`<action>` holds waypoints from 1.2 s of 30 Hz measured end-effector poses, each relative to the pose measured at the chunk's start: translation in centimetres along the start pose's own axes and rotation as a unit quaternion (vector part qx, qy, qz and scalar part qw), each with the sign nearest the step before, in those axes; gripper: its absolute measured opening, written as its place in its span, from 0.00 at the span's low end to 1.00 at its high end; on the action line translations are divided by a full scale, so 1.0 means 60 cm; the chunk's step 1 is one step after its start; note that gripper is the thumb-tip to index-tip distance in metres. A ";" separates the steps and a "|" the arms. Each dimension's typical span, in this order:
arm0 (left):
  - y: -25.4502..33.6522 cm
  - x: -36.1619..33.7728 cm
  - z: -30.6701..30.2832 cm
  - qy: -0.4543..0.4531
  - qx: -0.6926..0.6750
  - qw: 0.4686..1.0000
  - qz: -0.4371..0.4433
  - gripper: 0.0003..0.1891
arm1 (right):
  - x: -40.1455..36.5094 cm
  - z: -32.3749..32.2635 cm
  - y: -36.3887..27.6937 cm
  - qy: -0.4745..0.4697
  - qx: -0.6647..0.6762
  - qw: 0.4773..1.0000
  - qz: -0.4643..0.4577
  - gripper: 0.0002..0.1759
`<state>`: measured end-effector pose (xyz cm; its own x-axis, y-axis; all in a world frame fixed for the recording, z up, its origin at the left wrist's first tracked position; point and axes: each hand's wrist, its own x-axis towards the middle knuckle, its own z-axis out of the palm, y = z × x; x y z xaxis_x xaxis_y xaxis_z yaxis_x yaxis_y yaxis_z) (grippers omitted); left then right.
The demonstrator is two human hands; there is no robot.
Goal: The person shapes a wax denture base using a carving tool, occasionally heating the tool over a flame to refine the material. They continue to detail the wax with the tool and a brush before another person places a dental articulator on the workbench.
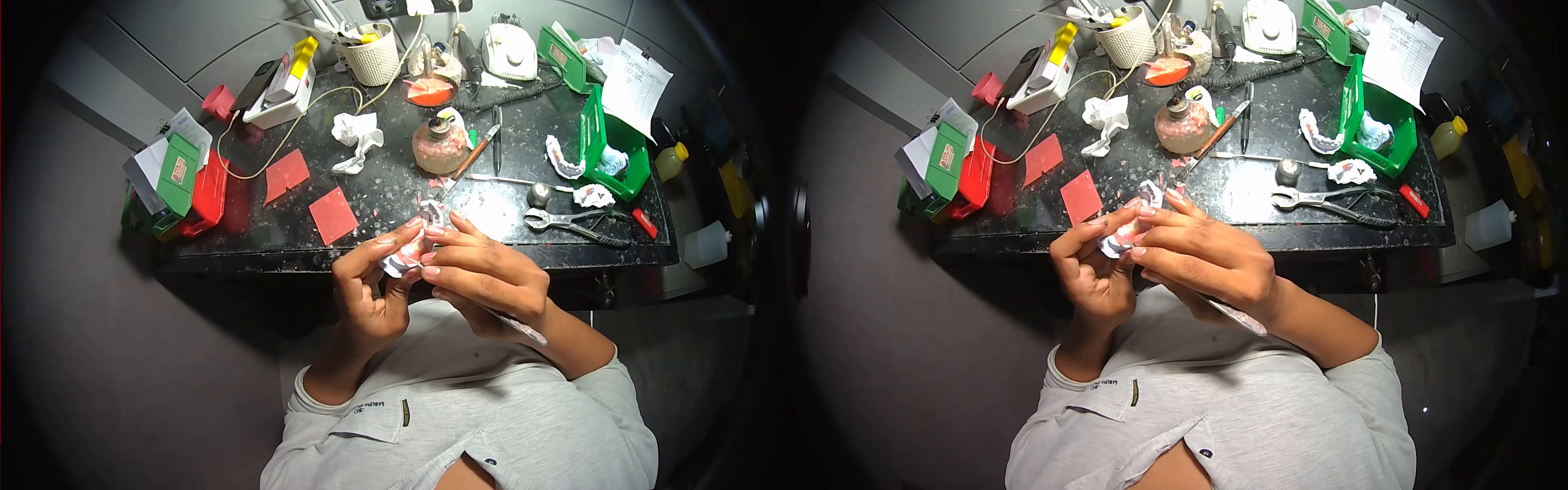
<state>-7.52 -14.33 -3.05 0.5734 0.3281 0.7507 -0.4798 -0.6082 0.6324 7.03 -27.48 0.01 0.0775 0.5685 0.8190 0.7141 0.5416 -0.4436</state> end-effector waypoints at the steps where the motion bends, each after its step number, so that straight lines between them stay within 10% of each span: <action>1: 0.000 0.000 0.001 0.004 0.006 1.000 0.005 0.23 | 0.001 0.001 -0.001 0.005 -0.004 1.000 -0.001 0.16; 36: -0.003 -0.004 0.002 0.000 0.055 0.998 -0.025 0.25 | 0.004 0.003 0.012 0.021 0.024 0.999 -0.002 0.14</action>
<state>-7.49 -14.40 -3.34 0.5955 0.3595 0.7184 -0.3746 -0.6668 0.6442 7.45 -26.82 -0.17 0.1035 0.5406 0.8349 0.6799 0.5742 -0.4561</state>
